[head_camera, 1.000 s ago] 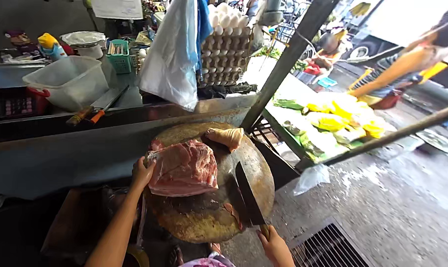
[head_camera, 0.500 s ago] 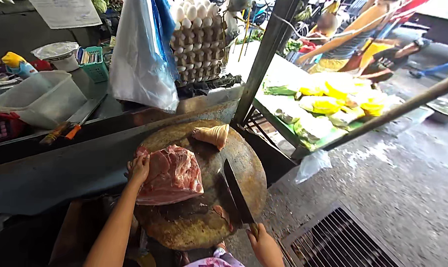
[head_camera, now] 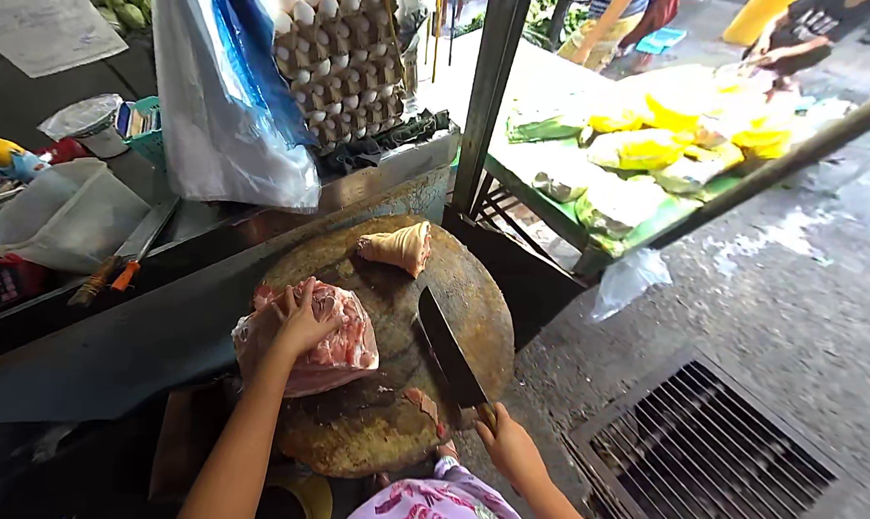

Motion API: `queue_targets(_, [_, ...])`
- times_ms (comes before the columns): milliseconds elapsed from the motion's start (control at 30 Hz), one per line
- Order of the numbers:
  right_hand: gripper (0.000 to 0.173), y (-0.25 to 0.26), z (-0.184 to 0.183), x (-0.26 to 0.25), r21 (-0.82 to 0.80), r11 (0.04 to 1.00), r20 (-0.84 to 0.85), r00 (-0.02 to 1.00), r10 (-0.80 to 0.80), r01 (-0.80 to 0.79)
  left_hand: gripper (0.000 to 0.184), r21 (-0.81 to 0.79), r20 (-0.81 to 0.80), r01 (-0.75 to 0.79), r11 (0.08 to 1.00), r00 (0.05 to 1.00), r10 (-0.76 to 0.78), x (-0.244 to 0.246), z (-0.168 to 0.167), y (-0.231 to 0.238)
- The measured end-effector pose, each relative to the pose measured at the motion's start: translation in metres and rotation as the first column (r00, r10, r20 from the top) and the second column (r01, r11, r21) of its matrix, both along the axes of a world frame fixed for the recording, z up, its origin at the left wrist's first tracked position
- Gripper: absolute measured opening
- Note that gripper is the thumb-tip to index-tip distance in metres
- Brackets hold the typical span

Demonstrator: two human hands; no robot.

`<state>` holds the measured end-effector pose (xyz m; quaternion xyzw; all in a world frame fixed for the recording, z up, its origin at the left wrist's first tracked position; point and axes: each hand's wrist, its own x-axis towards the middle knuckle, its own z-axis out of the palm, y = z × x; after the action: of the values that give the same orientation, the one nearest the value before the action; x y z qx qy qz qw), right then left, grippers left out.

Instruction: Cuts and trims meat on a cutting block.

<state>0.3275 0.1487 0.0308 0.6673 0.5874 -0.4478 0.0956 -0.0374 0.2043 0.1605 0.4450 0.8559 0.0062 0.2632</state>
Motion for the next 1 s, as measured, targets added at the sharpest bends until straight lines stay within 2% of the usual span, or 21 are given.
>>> queue_targets(133, [0.048, 0.012, -0.003, 0.003, -0.02, 1.0, -0.035, 0.999, 0.012, -0.013, 0.111, -0.074, -0.014, -0.028, 0.997, 1.0, 0.027, 0.0, 0.004, 0.018])
queue_targets(233, [0.05, 0.019, -0.007, 0.006, -0.044, 0.999, -0.059, 0.998, 0.022, -0.025, 0.111, -0.155, -0.045, 0.027, 0.988, 0.998, -0.034, 0.001, 0.009, 0.026])
queue_targets(367, [0.051, 0.028, -0.01, 0.009, -0.059, 0.998, -0.102, 0.994, 0.024, -0.03, 0.107, -0.18, -0.097, 0.081, 0.98, 0.99, -0.1, 0.016, 0.008, 0.03])
queue_targets(633, [0.055, 0.04, -0.02, 0.019, -0.107, 0.993, -0.189, 0.982, 0.022, -0.043, 0.099, -0.066, -0.078, 0.268, 0.961, 0.959, -0.273, 0.022, 0.004, -0.01])
queue_targets(867, [0.055, 0.047, -0.029, 0.029, -0.148, 0.988, -0.262, 0.965, 0.012, -0.052, 0.077, 0.039, -0.165, 0.509, 0.86, 0.852, -0.497, 0.033, -0.014, -0.062])
queue_targets(1000, [0.055, 0.051, -0.032, 0.031, -0.164, 0.985, -0.291, 0.957, 0.007, -0.057, 0.072, 0.061, -0.18, 0.577, 0.814, 0.809, -0.56, 0.03, -0.015, -0.076])
